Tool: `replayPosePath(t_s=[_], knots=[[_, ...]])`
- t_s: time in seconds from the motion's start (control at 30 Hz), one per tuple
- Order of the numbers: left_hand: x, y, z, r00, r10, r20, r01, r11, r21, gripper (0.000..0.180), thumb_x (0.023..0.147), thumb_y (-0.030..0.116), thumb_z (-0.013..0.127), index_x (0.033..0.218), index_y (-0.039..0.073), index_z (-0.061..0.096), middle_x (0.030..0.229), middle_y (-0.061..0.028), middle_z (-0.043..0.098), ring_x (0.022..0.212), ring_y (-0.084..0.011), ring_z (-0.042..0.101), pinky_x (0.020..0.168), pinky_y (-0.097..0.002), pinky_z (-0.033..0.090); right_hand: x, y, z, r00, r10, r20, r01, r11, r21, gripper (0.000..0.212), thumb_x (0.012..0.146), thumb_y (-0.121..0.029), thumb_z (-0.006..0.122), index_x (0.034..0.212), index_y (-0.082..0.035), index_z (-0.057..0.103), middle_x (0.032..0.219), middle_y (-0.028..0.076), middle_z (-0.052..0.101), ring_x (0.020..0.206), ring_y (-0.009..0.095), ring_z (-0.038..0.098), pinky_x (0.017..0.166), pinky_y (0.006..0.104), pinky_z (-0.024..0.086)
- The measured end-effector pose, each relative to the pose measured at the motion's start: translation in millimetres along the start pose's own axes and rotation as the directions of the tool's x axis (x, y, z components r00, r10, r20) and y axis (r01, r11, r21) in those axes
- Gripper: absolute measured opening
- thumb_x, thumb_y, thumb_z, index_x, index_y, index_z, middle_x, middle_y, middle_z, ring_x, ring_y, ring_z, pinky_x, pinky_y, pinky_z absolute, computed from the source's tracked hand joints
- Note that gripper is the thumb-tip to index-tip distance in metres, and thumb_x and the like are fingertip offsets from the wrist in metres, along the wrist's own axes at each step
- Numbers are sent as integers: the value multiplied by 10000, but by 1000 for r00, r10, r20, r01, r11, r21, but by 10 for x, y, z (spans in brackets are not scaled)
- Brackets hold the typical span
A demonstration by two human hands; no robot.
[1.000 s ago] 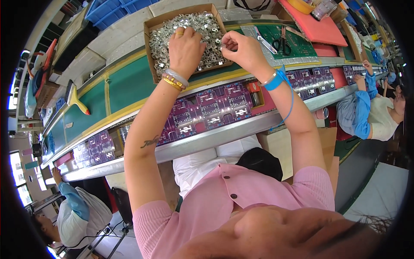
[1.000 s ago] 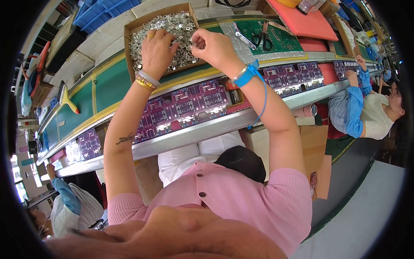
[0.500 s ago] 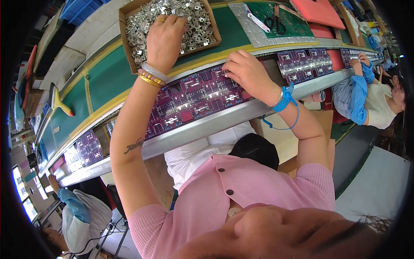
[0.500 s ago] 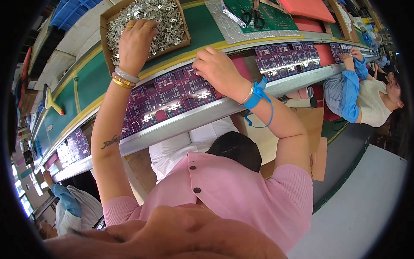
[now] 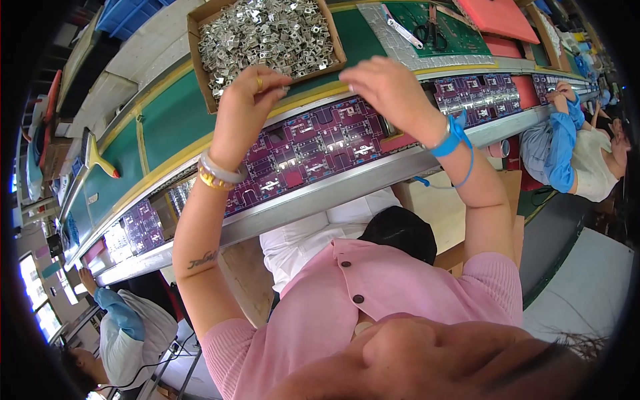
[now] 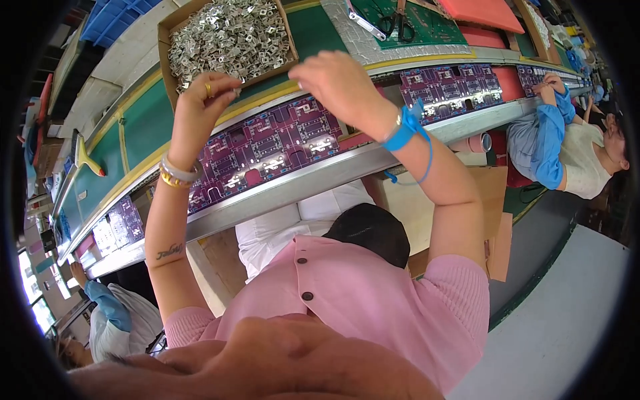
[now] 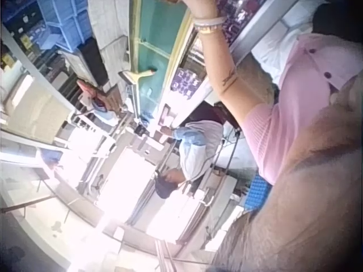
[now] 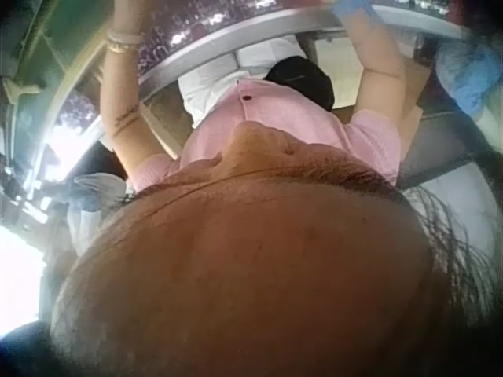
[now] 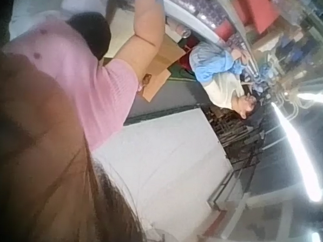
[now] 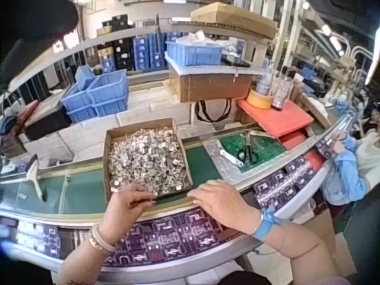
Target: The person assembles small electronic components onto a PCB by hand, using pliers to manipulate the components, then inspects the assembled PCB.
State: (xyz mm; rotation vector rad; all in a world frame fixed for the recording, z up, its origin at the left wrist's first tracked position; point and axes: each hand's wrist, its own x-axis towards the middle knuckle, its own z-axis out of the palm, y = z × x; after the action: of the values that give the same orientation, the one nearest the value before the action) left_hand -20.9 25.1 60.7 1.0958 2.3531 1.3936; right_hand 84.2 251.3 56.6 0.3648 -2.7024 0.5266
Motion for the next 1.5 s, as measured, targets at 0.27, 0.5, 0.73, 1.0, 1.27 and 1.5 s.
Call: replayPosePath(t_s=[0.27,0.5,0.73,1.0,1.27,1.5], knots=[[-370,77,149,995,-101,-16,102,992,68,257,729,-11,654,984,5,628,831,-107,644,748,-189,643,683,-279,506,696,129,269,965,-50,-257,29,996,-85,150,776,-188,629,893,-95,609,791,58,601,795,256,555,679,371,446],[-418,90,159,997,-69,17,63,971,231,214,702,22,669,885,26,558,790,-106,634,739,-242,634,663,-334,499,888,132,306,973,-152,-176,136,986,-96,164,720,-98,653,863,-47,590,856,98,493,889,269,486,782,367,431],[-378,103,306,997,-11,81,-24,912,410,230,713,36,672,891,51,526,774,-102,625,746,-252,631,650,-348,489,803,94,295,980,-74,-183,90,993,81,144,756,-144,646,850,-62,572,814,88,549,794,268,537,703,363,444],[-382,37,438,990,97,98,-134,834,535,261,708,46,668,907,62,500,747,-109,609,686,-292,602,617,-381,473,709,-41,105,989,70,-132,-34,966,256,136,737,-91,643,831,-24,571,859,124,511,873,288,509,778,367,433],[-203,56,220,963,265,-52,-211,858,468,69,765,110,633,816,67,614,771,-78,605,697,-278,594,617,-360,483,254,-31,82,987,75,-139,-36,964,265,110,832,-191,590,911,-114,590,842,76,581,771,282,573,656,371,455],[316,-129,20,941,333,-58,-226,747,626,79,765,128,638,806,61,646,818,-78,592,822,-267,570,709,-365,478,-291,-276,-200,974,207,88,-225,908,353,144,800,-89,612,923,-38,557,848,111,595,752,297,585,659,363,463]])
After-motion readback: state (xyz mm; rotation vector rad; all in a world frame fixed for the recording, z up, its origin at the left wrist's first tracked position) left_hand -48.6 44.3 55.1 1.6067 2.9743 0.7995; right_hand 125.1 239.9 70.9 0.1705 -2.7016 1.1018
